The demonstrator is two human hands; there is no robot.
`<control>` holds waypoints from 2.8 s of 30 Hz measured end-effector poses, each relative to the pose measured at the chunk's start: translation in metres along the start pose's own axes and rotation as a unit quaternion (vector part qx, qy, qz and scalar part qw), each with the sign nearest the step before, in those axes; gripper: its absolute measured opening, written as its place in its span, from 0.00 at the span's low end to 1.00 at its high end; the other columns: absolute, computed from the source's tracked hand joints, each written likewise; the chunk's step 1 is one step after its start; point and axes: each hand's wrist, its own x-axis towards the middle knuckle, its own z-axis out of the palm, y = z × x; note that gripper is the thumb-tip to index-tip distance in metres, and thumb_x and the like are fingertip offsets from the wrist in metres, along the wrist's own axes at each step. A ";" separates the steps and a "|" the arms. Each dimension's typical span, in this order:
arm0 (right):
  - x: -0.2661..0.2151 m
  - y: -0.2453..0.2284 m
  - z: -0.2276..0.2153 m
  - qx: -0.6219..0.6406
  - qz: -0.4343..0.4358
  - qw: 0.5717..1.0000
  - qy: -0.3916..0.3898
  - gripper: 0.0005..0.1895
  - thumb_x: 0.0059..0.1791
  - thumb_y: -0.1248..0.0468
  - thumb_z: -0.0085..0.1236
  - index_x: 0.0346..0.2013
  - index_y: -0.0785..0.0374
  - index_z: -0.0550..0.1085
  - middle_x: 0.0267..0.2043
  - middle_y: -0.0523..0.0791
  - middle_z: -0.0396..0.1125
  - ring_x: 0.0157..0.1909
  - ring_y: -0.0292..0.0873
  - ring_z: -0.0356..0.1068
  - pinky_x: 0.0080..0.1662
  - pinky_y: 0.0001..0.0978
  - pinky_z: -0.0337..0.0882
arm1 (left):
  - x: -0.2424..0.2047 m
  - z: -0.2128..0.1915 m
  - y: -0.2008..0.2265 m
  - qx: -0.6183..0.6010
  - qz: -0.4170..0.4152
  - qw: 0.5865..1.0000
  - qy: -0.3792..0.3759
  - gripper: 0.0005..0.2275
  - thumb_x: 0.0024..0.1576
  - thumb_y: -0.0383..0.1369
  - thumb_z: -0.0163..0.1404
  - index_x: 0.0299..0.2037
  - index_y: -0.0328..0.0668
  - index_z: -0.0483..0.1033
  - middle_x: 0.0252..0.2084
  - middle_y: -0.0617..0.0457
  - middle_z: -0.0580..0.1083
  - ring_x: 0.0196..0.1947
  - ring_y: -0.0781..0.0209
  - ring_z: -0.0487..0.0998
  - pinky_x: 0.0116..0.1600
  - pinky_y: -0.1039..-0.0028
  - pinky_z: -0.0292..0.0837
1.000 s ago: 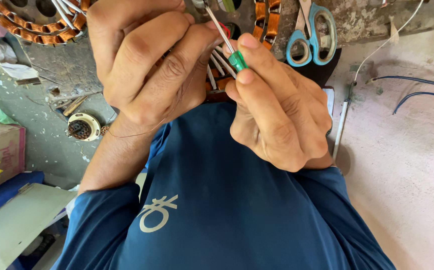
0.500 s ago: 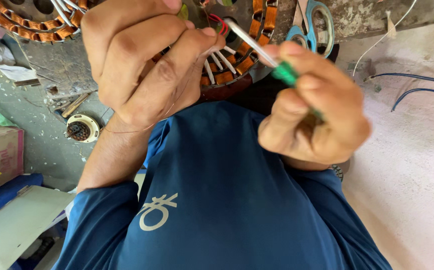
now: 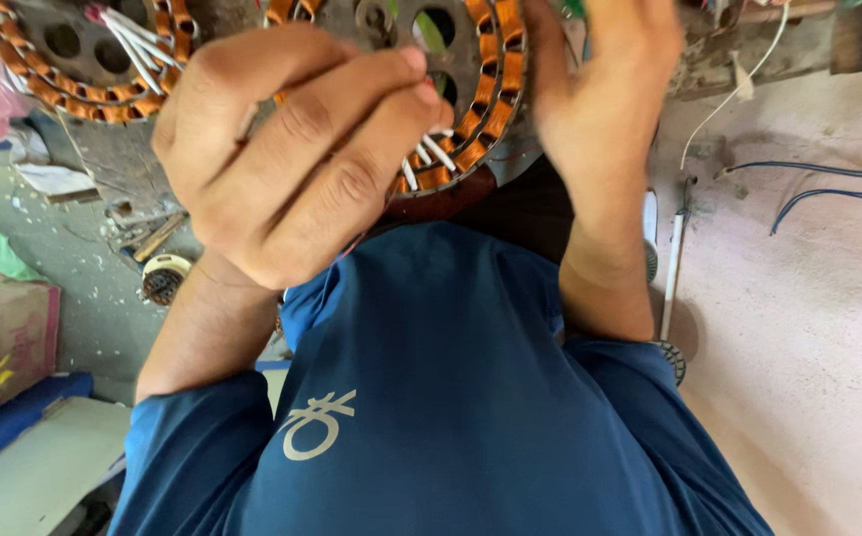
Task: The person twists and connects red and white wires to a copper-wound motor stator. They use scissors to trim wire ends and a screwdriver to adjust connections within the stator slots. The work continues with repeated twisting and securing of wire bundles.
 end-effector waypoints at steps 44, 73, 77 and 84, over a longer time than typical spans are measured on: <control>-0.019 -0.112 0.047 -0.044 0.101 0.979 0.174 0.18 0.42 0.71 0.76 0.36 0.65 0.72 0.55 0.49 0.61 0.57 0.51 0.62 0.55 0.42 0.66 | 0.005 -0.015 -0.015 -0.077 0.001 0.994 -0.080 0.13 0.57 0.22 0.59 0.51 0.32 0.77 0.50 0.47 0.72 0.50 0.48 0.74 0.48 0.65 0.72; -0.001 -0.093 0.023 0.002 0.051 0.998 0.046 0.16 0.38 0.75 0.63 0.36 0.74 0.67 0.54 0.56 0.57 0.60 0.62 0.60 0.62 0.48 0.67 | 0.034 -0.022 -0.011 -0.013 0.009 0.985 -0.175 0.06 0.67 0.22 0.59 0.48 0.28 0.74 0.49 0.47 0.73 0.49 0.51 0.79 0.50 0.70 0.77; 0.002 -0.089 0.021 0.013 0.052 0.998 0.035 0.17 0.40 0.75 0.63 0.40 0.75 0.67 0.54 0.57 0.57 0.58 0.62 0.60 0.61 0.50 0.66 | 0.046 -0.034 0.000 0.024 -0.011 0.976 -0.216 0.05 0.65 0.20 0.60 0.46 0.30 0.76 0.46 0.48 0.73 0.43 0.53 0.76 0.45 0.70 0.72; 0.002 -0.075 0.006 0.068 0.034 0.997 -0.005 0.17 0.43 0.76 0.63 0.43 0.74 0.67 0.54 0.56 0.59 0.63 0.62 0.61 0.66 0.52 0.65 | 0.049 -0.030 -0.002 0.055 -0.019 0.971 -0.234 0.08 0.67 0.24 0.63 0.45 0.29 0.76 0.45 0.47 0.74 0.39 0.53 0.76 0.41 0.68 0.70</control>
